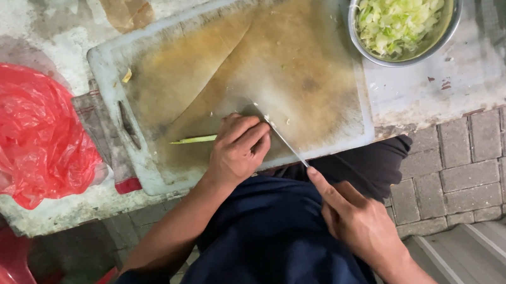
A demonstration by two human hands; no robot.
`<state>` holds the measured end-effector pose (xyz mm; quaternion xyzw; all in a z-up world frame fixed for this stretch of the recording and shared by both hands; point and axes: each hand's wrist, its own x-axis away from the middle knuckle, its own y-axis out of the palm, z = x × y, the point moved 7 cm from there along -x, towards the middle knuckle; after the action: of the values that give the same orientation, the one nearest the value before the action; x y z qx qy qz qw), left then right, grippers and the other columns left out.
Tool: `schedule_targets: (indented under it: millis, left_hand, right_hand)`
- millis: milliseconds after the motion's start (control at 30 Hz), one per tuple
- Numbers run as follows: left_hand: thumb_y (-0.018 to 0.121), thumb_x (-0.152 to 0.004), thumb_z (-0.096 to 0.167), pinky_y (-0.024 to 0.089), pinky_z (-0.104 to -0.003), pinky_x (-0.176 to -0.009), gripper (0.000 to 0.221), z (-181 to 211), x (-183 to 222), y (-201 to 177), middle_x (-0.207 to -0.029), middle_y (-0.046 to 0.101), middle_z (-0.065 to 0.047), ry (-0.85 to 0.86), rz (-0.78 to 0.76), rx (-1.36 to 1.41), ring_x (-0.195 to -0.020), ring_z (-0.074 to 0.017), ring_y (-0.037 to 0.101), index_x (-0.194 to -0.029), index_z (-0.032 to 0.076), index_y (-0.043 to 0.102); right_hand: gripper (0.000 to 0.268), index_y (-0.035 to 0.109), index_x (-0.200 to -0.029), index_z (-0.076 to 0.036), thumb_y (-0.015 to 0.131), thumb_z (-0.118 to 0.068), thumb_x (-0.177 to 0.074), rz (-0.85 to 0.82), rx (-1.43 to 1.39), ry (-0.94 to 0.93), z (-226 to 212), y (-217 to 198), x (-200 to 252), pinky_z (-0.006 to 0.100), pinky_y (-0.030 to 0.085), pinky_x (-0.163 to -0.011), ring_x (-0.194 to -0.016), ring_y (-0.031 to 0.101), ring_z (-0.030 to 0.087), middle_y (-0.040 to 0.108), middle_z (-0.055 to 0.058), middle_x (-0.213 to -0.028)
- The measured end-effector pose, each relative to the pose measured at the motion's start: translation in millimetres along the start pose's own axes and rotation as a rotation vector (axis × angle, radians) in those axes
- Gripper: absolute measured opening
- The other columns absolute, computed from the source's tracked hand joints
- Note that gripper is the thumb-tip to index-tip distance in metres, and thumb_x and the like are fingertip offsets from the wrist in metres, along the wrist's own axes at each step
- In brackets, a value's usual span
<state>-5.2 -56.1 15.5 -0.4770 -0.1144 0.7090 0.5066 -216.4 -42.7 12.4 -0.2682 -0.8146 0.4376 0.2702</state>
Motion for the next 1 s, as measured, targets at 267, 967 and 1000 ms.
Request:
schedule_targets:
  millis: [267,967,1000]
  left_hand:
    - [0.062,-0.09,-0.008,0.047,-0.036,-0.073,0.009,6.2,-12.8,-8.4,-0.085,0.056,-0.009,-0.035,-0.024,0.038,-0.069,-0.0251,0.052,-0.085,-0.001,0.063]
    - [0.065,-0.088,-0.008,0.048,-0.035,-0.071,0.007,6.9,-6.6,-7.0,-0.085,0.061,-0.01,0.01,0.007,0.016,-0.07,-0.0219,0.055,-0.086,-0.001,0.066]
    - [0.066,-0.088,-0.008,0.048,-0.035,-0.071,0.007,7.2,-7.5,-6.8,-0.086,0.062,-0.01,0.015,0.007,0.012,-0.07,-0.0217,0.056,-0.086,-0.001,0.067]
  right_hand:
    - [0.068,0.042,-0.148,-0.031,0.063,-0.018,-0.085,-0.128,-0.026,0.106,12.4,-4.7,28.0,0.044,0.05,-0.041,-0.049,0.053,0.027,0.048,-0.002,-0.076]
    - [0.06,0.053,-0.14,-0.034,0.06,-0.011,-0.085,-0.008,-0.053,0.16,16.7,-1.9,48.3,0.041,0.048,-0.037,-0.044,0.043,0.024,0.042,-0.003,-0.069]
    - [0.059,0.054,-0.139,-0.032,0.06,-0.01,-0.085,0.024,-0.07,0.147,14.7,-5.6,47.5,0.04,0.048,-0.038,-0.044,0.042,0.023,0.041,-0.003,-0.069]
